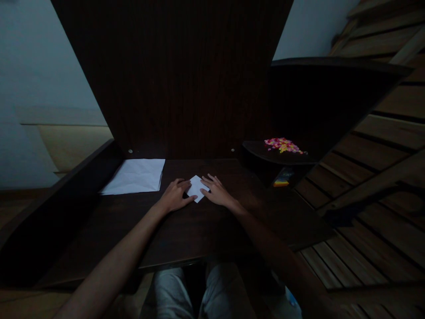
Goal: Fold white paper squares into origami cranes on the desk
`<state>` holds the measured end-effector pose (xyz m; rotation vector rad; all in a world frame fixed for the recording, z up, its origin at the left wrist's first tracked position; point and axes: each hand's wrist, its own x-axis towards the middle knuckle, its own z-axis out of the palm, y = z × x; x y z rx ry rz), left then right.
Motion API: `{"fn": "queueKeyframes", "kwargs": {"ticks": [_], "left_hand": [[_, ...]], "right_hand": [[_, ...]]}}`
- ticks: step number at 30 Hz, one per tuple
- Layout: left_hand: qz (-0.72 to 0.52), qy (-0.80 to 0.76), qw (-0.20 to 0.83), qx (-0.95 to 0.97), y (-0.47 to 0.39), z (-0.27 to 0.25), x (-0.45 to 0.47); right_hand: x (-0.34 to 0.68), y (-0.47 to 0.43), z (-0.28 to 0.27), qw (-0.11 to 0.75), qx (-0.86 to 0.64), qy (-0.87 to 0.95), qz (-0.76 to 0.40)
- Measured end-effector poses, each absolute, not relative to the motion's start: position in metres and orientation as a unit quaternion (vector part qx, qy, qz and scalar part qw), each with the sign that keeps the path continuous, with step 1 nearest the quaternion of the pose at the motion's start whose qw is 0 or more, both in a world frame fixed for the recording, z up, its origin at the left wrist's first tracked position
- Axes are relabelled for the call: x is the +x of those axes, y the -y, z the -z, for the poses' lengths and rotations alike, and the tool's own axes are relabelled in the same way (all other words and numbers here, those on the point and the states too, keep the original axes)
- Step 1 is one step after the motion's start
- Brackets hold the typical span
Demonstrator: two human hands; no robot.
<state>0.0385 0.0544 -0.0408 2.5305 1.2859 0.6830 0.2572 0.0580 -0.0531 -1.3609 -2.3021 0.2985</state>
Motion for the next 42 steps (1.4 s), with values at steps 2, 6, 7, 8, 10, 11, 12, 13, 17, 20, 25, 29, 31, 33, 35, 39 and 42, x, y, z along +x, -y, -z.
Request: {"fn": "queueKeyframes", "kwargs": {"ticks": [2,6,7,8,10,11,12,13,17,20,25,29,31,33,35,39,42], "left_hand": [[-0.228,-0.441,0.108,0.861,-0.0533,0.0397,0.0390],[-0.220,-0.446,0.111,0.860,-0.0522,0.0393,0.0391],[-0.218,-0.446,0.112,0.861,-0.0522,0.0398,0.0389],[-0.215,-0.446,0.113,0.862,-0.0523,0.0404,0.0385],[-0.209,-0.444,0.118,0.863,-0.0526,0.0418,0.0378],[-0.208,-0.444,0.122,0.863,-0.0527,0.0425,0.0375],[-0.209,-0.443,0.125,0.863,-0.0528,0.0431,0.0374],[-0.211,-0.443,0.127,0.862,-0.0528,0.0436,0.0373],[-0.219,-0.445,0.127,0.859,-0.0524,0.0444,0.0384],[-0.219,-0.457,0.127,0.852,-0.0524,0.0442,0.0397],[-0.229,-0.470,0.138,0.841,-0.0527,0.0436,0.0404],[-0.220,-0.473,0.133,0.843,-0.0528,0.0435,0.0403],[-0.208,-0.480,0.129,0.843,-0.0530,0.0432,0.0404],[-0.201,-0.485,0.131,0.841,-0.0532,0.0426,0.0406],[-0.204,-0.487,0.136,0.838,-0.0534,0.0419,0.0407],[-0.205,-0.488,0.135,0.837,-0.0536,0.0408,0.0404],[-0.177,-0.500,0.118,0.840,-0.0533,0.0404,0.0407]], "right_hand": [[0.2575,-0.0583,0.0539,0.228,-0.503,0.828,-0.098],[0.2570,-0.0582,0.0535,0.230,-0.532,0.810,-0.085],[0.2569,-0.0581,0.0530,0.231,-0.540,0.805,-0.083],[0.2569,-0.0580,0.0525,0.232,-0.547,0.800,-0.082],[0.2572,-0.0582,0.0518,0.236,-0.560,0.790,-0.078],[0.2576,-0.0586,0.0517,0.240,-0.566,0.785,-0.075],[0.2581,-0.0590,0.0517,0.245,-0.571,0.780,-0.072],[0.2587,-0.0596,0.0519,0.251,-0.576,0.775,-0.070],[0.2611,-0.0615,0.0529,0.264,-0.595,0.755,-0.078],[0.2620,-0.0619,0.0529,0.270,-0.597,0.750,-0.083],[0.2610,-0.0602,0.0514,0.278,-0.578,0.764,-0.073],[0.2595,-0.0584,0.0504,0.277,-0.562,0.777,-0.069],[0.2588,-0.0576,0.0499,0.274,-0.563,0.777,-0.073],[0.2581,-0.0569,0.0491,0.265,-0.569,0.775,-0.080],[0.2573,-0.0562,0.0481,0.256,-0.574,0.773,-0.084],[0.2557,-0.0550,0.0468,0.248,-0.579,0.772,-0.086],[0.2550,-0.0546,0.0458,0.242,-0.581,0.772,-0.090]]}}
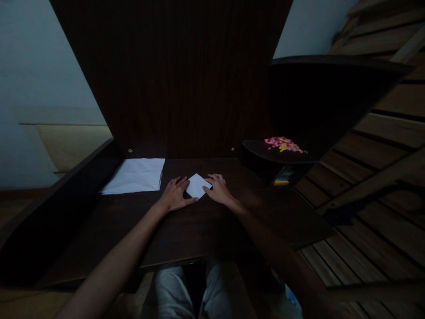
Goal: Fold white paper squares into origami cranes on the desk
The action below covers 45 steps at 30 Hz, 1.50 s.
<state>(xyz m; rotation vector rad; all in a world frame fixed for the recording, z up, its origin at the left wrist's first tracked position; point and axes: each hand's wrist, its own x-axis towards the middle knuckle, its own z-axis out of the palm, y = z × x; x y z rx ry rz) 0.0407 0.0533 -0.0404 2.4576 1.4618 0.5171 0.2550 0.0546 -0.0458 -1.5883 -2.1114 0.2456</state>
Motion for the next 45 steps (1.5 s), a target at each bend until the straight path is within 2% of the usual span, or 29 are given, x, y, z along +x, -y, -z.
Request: {"fn": "queueKeyframes", "kwargs": {"ticks": [8,19,24,28,36,45], "left_hand": [[-0.118,-0.539,0.064,0.832,-0.053,0.040,0.041],[-0.145,-0.501,0.046,0.852,-0.051,0.038,0.040],[-0.157,-0.496,0.044,0.853,-0.051,0.039,0.040],[-0.182,-0.495,0.052,0.848,-0.053,0.040,0.040],[-0.268,-0.517,0.108,0.806,-0.052,0.031,0.040],[-0.287,-0.503,0.131,0.805,-0.052,0.030,0.039]], "right_hand": [[0.256,-0.055,0.042,0.231,-0.592,0.767,-0.087],[0.254,-0.053,0.039,0.227,-0.586,0.774,-0.083],[0.257,-0.055,0.044,0.232,-0.529,0.812,-0.082],[0.258,-0.058,0.050,0.209,-0.486,0.844,-0.088],[0.258,-0.057,0.049,0.212,-0.494,0.839,-0.091],[0.258,-0.056,0.047,0.204,-0.491,0.842,-0.091]]}}
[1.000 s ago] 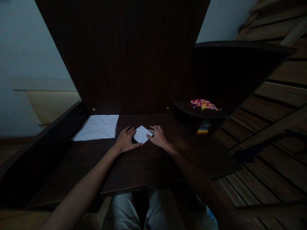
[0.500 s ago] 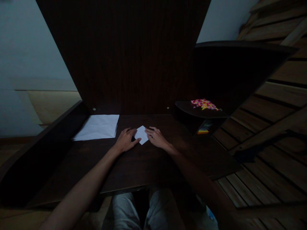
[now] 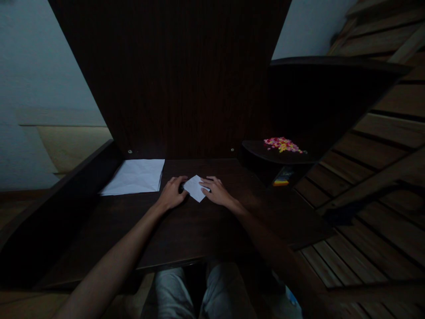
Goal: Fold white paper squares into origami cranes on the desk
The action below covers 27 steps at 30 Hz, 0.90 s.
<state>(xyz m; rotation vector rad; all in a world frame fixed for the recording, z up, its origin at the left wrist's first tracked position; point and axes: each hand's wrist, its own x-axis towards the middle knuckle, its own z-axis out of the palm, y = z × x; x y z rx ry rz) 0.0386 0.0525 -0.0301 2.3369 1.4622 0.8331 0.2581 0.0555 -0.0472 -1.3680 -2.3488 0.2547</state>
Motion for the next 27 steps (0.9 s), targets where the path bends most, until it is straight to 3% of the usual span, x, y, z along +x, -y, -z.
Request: {"fn": "queueKeyframes", "kwargs": {"ticks": [27], "left_hand": [[-0.278,-0.461,0.102,0.836,-0.058,0.039,0.034]], "right_hand": [[0.255,-0.055,0.048,0.205,-0.419,0.879,-0.102]]}}
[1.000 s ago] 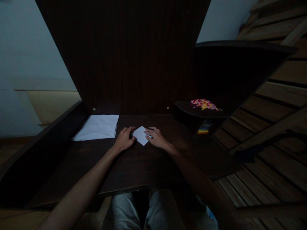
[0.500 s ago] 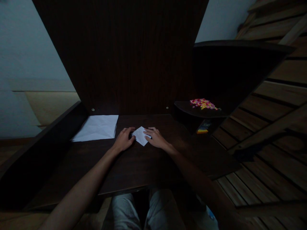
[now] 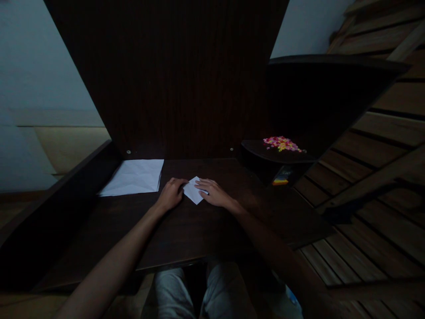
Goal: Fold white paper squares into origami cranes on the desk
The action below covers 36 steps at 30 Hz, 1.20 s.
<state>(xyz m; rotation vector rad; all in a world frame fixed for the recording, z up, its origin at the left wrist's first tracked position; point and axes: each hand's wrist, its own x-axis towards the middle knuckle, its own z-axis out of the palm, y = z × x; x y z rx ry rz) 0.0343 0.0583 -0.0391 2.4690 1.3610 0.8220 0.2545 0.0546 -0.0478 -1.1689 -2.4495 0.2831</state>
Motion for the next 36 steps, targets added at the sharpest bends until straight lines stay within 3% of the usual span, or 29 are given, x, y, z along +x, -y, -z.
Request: {"fn": "queueKeyframes", "kwargs": {"ticks": [23,36], "left_hand": [[-0.309,-0.485,0.168,0.801,-0.0619,0.0349,0.0316],[-0.272,-0.454,0.116,0.840,-0.0615,0.0364,0.0315]], "right_hand": [[0.2538,-0.0512,0.0437,0.194,-0.427,0.874,-0.126],[0.2545,-0.0518,0.0438,0.179,-0.399,0.889,-0.136]]}}
